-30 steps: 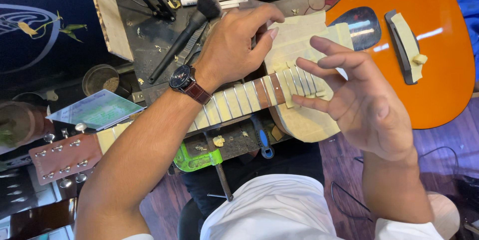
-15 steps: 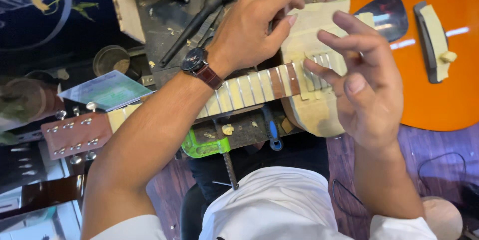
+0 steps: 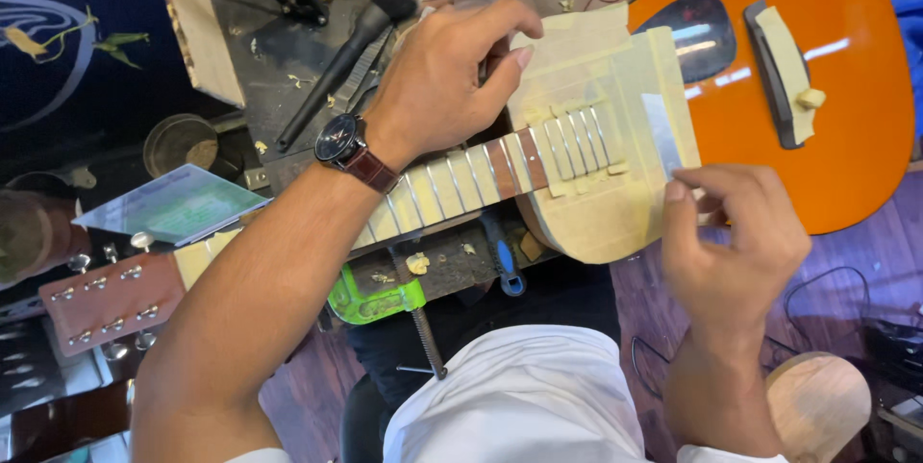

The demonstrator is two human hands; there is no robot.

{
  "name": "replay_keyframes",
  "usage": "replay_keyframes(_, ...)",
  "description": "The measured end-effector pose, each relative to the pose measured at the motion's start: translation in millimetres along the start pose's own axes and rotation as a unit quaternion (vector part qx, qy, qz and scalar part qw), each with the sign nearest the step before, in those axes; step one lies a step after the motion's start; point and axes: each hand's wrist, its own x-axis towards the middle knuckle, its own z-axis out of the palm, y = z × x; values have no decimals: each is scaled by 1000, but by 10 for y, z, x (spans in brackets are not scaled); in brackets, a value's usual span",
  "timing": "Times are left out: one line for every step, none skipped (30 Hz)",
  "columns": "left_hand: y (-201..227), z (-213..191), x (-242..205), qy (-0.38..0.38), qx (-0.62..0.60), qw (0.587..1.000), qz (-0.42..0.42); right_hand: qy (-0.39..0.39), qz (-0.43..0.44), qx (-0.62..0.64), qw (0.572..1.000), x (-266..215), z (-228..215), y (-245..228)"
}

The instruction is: The person uses a metal scraper to remove old material from the fretboard of an acoustic guitar. They repeatedly scrape along the frets and remove debris by hand.

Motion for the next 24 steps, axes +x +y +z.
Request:
replay_keyframes(2, 20, 2, 0, -2, 1000, 5, 4, 1, -4, 1000, 35, 1, 88)
replay_keyframes(3, 20, 3, -1, 2, 1000, 0, -14, 24, -43, 999, 78, 13, 172)
replay_keyframes(3, 19, 3, -3, 7, 1000, -5, -31, 47, -82, 995, 121, 25, 255)
replay_keyframes(3, 19, 6, -4, 8, 1000, -2, -29, 48, -81, 995, 121, 54, 292)
replay_keyframes(-2, 20, 7, 0, 7, 1000, -2, -28, 45, -106, 993, 118, 90, 329)
replay_keyframes(-4, 23, -12, 3, 6, 1000, -4, -30, 43, -130, 990, 110, 127, 364)
replay_keyframes(-6, 18, -9, 2, 7, 1000, -5, -30, 43, -128, 990, 111, 137, 369)
replay_keyframes(-7, 18, -11, 0, 6, 1000, -7, -28, 29, -142, 989, 107, 146, 375)
replay_keyframes(-9, 18, -13, -1, 4, 1000, -10, -25, 14, -155, 987, 105, 155, 381)
replay_keyframes(-7, 17, -9, -3, 5, 1000, -10, -25, 15, -154, 988, 120, 160, 374)
replay_keyframes(-4, 17, -5, -3, 3, 1000, -11, -41, 24, -164, 985, 135, 164, 367)
replay_keyframes(1, 19, -7, -4, -1, 1000, -12, -57, 35, -174, 982, 140, 164, 356)
replay_keyframes(-9, 31, -9, -6, -1, 1000, -12, -58, 37, -174, 982, 171, 150, 358)
replay_keyframes(-23, 39, -7, -2, 0, 1000, -12, -73, 56, -133, 987, 211, 141, 363)
replay_keyframes(-37, 44, -6, 2, 1, 1000, -12, -88, 75, -93, 989, 251, 132, 365)
replay_keyframes(-21, 36, -7, 1, 1, 1000, -12, -88, 75, -92, 989, 282, 103, 307)
replay_keyframes(-7, 25, -8, -2, 1, 1000, -12, -86, 152, -5, 985, 313, 75, 246)
replay_keyframes(4, 12, -9, -3, 1, 1000, -13, -84, 224, 83, 967, 357, 50, 190)
replay_keyframes(0, 6, 0, -2, 3, 1000, -13, -85, 223, 84, 967, 361, 45, 140)
replay_keyframes(-1, 6, 1, -15, -2, 1000, -17, -92, 234, 144, 957, 358, 37, 90)
replay_keyframes(-4, 8, 1, -28, -7, 999, -21, -99, 245, 204, 943, 355, 31, 44)
replay_keyframes(-8, 13, -2, -28, -8, 999, -23, -101, 245, 204, 942, 332, 57, 15)
replay_keyframes(-12, 21, -3, -40, -11, 999, -19, -128, 230, 247, 933, 311, 83, -13)
replay_keyframes(-19, 25, 6, -52, -14, 998, -15, -153, 214, 289, 920, 296, 110, -38)
